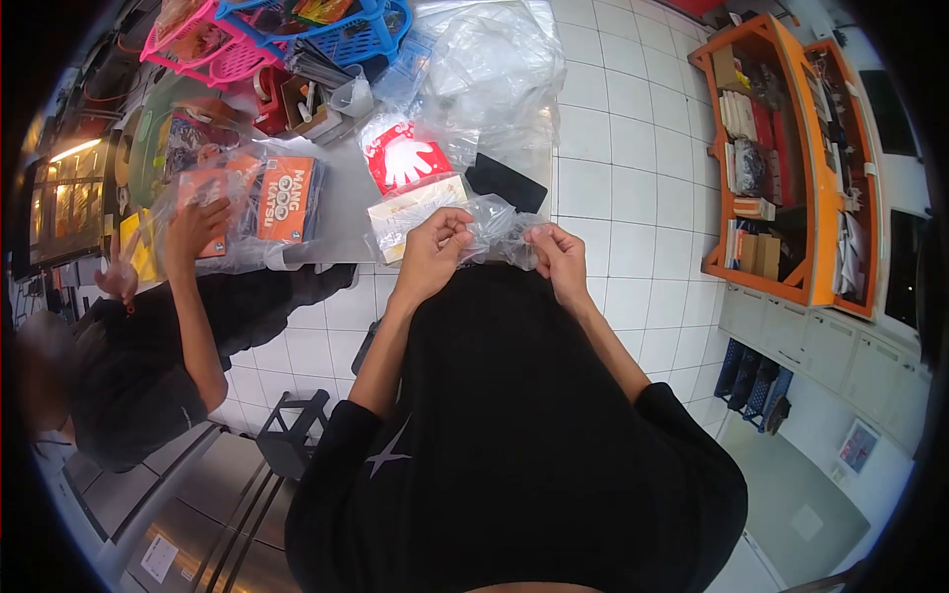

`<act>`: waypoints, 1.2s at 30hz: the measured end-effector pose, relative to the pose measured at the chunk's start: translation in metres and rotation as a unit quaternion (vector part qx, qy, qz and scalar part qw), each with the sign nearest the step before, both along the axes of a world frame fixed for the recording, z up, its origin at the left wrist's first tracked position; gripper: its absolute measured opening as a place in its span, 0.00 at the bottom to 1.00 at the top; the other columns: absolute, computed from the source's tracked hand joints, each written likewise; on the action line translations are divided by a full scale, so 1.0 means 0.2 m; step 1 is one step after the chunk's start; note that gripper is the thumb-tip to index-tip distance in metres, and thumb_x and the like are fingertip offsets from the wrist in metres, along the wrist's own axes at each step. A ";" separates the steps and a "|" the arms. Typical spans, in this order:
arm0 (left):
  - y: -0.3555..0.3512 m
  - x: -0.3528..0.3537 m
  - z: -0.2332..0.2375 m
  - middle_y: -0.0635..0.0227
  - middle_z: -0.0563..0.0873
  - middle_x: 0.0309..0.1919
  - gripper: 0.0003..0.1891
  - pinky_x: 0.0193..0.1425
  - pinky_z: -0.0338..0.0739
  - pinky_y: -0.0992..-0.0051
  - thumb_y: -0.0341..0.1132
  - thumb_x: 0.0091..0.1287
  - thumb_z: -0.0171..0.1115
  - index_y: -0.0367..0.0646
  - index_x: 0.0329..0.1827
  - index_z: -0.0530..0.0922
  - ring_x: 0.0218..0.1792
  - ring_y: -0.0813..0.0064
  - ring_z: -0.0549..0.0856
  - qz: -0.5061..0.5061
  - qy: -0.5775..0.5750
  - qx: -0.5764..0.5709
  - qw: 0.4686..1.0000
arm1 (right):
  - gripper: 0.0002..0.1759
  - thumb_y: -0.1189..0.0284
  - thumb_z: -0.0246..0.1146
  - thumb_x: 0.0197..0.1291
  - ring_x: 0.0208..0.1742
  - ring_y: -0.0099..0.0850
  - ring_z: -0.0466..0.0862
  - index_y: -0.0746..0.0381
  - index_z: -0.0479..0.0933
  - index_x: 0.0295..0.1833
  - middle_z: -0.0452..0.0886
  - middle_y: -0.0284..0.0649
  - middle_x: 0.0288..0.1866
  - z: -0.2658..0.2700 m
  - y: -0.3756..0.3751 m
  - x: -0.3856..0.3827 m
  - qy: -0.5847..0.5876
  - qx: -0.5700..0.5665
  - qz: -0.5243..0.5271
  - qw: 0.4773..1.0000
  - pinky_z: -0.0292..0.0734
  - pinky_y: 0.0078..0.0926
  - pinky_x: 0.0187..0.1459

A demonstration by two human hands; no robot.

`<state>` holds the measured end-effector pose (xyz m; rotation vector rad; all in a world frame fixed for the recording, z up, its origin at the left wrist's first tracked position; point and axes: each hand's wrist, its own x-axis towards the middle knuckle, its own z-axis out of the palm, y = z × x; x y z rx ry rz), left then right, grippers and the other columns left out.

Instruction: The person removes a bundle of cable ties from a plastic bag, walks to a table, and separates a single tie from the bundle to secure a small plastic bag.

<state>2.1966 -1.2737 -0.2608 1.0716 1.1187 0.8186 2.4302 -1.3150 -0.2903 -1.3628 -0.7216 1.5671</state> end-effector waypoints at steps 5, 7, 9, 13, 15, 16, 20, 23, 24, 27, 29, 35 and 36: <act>0.01 0.00 0.01 0.74 0.79 0.34 0.09 0.40 0.78 0.82 0.21 0.69 0.61 0.36 0.51 0.79 0.36 0.86 0.80 0.005 -0.018 -0.014 1.000 | 0.16 0.69 0.56 0.74 0.16 0.17 0.67 0.67 0.79 0.59 0.77 0.35 0.27 0.09 0.03 -0.05 0.082 -0.010 -0.017 0.996 0.62 0.15 0.17; 0.02 0.01 0.00 0.72 0.80 0.35 0.09 0.40 0.80 0.81 0.20 0.69 0.61 0.35 0.50 0.79 0.36 0.85 0.81 0.017 0.030 -0.007 0.999 | 0.23 0.72 0.48 0.74 0.16 0.20 0.72 0.67 0.72 0.69 0.84 0.43 0.32 0.10 0.04 -0.04 0.098 -0.038 0.029 0.994 0.66 0.16 0.16; 0.02 0.01 -0.04 0.70 0.81 0.36 0.09 0.40 0.82 0.79 0.20 0.69 0.61 0.35 0.50 0.79 0.36 0.84 0.81 0.026 0.015 -0.019 0.999 | 0.23 0.73 0.46 0.74 0.16 0.22 0.75 0.67 0.71 0.70 0.85 0.47 0.35 0.08 0.05 -0.03 0.089 -0.046 0.045 0.994 0.69 0.17 0.16; 0.03 0.02 -0.03 0.66 0.81 0.38 0.09 0.37 0.88 0.75 0.20 0.69 0.59 0.33 0.51 0.79 0.35 0.80 0.84 0.041 0.002 -0.044 0.998 | 0.24 0.74 0.44 0.75 0.15 0.25 0.78 0.65 0.69 0.73 0.87 0.52 0.39 0.03 0.08 -0.01 0.090 -0.052 0.078 0.991 0.73 0.19 0.14; 0.04 0.02 0.00 0.66 0.80 0.39 0.09 0.36 0.89 0.74 0.20 0.69 0.59 0.33 0.51 0.78 0.35 0.78 0.86 0.038 0.005 -0.052 0.998 | 0.24 0.75 0.44 0.75 0.14 0.26 0.78 0.64 0.69 0.73 0.87 0.51 0.38 0.04 0.09 0.00 0.085 -0.059 0.092 0.990 0.72 0.20 0.14; 0.04 0.02 0.01 0.65 0.80 0.40 0.09 0.34 0.90 0.74 0.20 0.70 0.59 0.32 0.51 0.78 0.35 0.76 0.87 0.036 0.008 -0.061 0.997 | 0.24 0.77 0.44 0.75 0.13 0.26 0.78 0.63 0.69 0.74 0.87 0.50 0.37 0.04 0.10 0.01 0.080 -0.066 0.107 0.989 0.72 0.20 0.13; 0.05 0.03 -0.01 0.65 0.79 0.40 0.09 0.33 0.90 0.75 0.20 0.71 0.58 0.33 0.51 0.78 0.34 0.73 0.89 0.030 0.003 -0.057 0.998 | 0.23 0.72 0.51 0.76 0.13 0.24 0.78 0.64 0.69 0.73 0.87 0.51 0.38 0.05 0.10 0.02 0.072 -0.062 0.125 0.988 0.73 0.18 0.13; 0.06 0.04 -0.01 0.65 0.80 0.40 0.08 0.33 0.90 0.75 0.21 0.71 0.58 0.33 0.51 0.78 0.34 0.72 0.89 0.033 0.013 -0.078 0.996 | 0.24 0.72 0.55 0.75 0.15 0.24 0.80 0.64 0.69 0.73 0.88 0.50 0.40 0.05 0.10 0.03 0.087 -0.053 0.141 0.985 0.75 0.17 0.14; 0.06 0.04 -0.01 0.65 0.80 0.40 0.09 0.32 0.90 0.75 0.21 0.71 0.58 0.33 0.51 0.78 0.33 0.71 0.89 0.030 0.012 -0.079 0.996 | 0.24 0.72 0.56 0.74 0.16 0.25 0.82 0.65 0.69 0.73 0.88 0.50 0.41 0.05 0.11 0.03 0.078 -0.059 0.150 0.984 0.76 0.17 0.14; 0.06 0.05 -0.04 0.65 0.80 0.39 0.09 0.31 0.89 0.75 0.21 0.71 0.58 0.33 0.51 0.78 0.32 0.70 0.90 0.029 0.004 -0.078 0.997 | 0.25 0.72 0.58 0.72 0.19 0.26 0.85 0.68 0.69 0.72 0.89 0.49 0.43 0.06 0.12 0.03 0.069 -0.074 0.162 0.982 0.77 0.16 0.15; 0.06 0.05 -0.05 0.65 0.80 0.39 0.09 0.31 0.89 0.75 0.21 0.71 0.58 0.33 0.51 0.78 0.31 0.70 0.90 0.031 -0.003 -0.077 0.997 | 0.26 0.72 0.59 0.71 0.21 0.27 0.86 0.69 0.68 0.72 0.89 0.49 0.44 0.05 0.12 0.03 0.071 -0.083 0.166 0.980 0.78 0.16 0.16; 0.06 0.07 -0.08 0.65 0.80 0.39 0.09 0.30 0.87 0.76 0.21 0.71 0.58 0.33 0.52 0.78 0.30 0.71 0.90 0.022 0.000 -0.081 0.996 | 0.21 0.72 0.63 0.68 0.21 0.26 0.86 0.73 0.76 0.62 0.89 0.46 0.42 0.04 0.14 0.03 0.018 -0.071 0.191 0.979 0.77 0.16 0.16; 0.06 0.07 -0.07 0.65 0.80 0.38 0.09 0.30 0.87 0.77 0.21 0.71 0.58 0.33 0.52 0.78 0.30 0.71 0.90 0.020 0.005 -0.081 0.997 | 0.18 0.72 0.65 0.67 0.21 0.25 0.85 0.73 0.77 0.58 0.89 0.45 0.40 0.05 0.15 0.02 -0.005 -0.069 0.191 0.979 0.76 0.16 0.16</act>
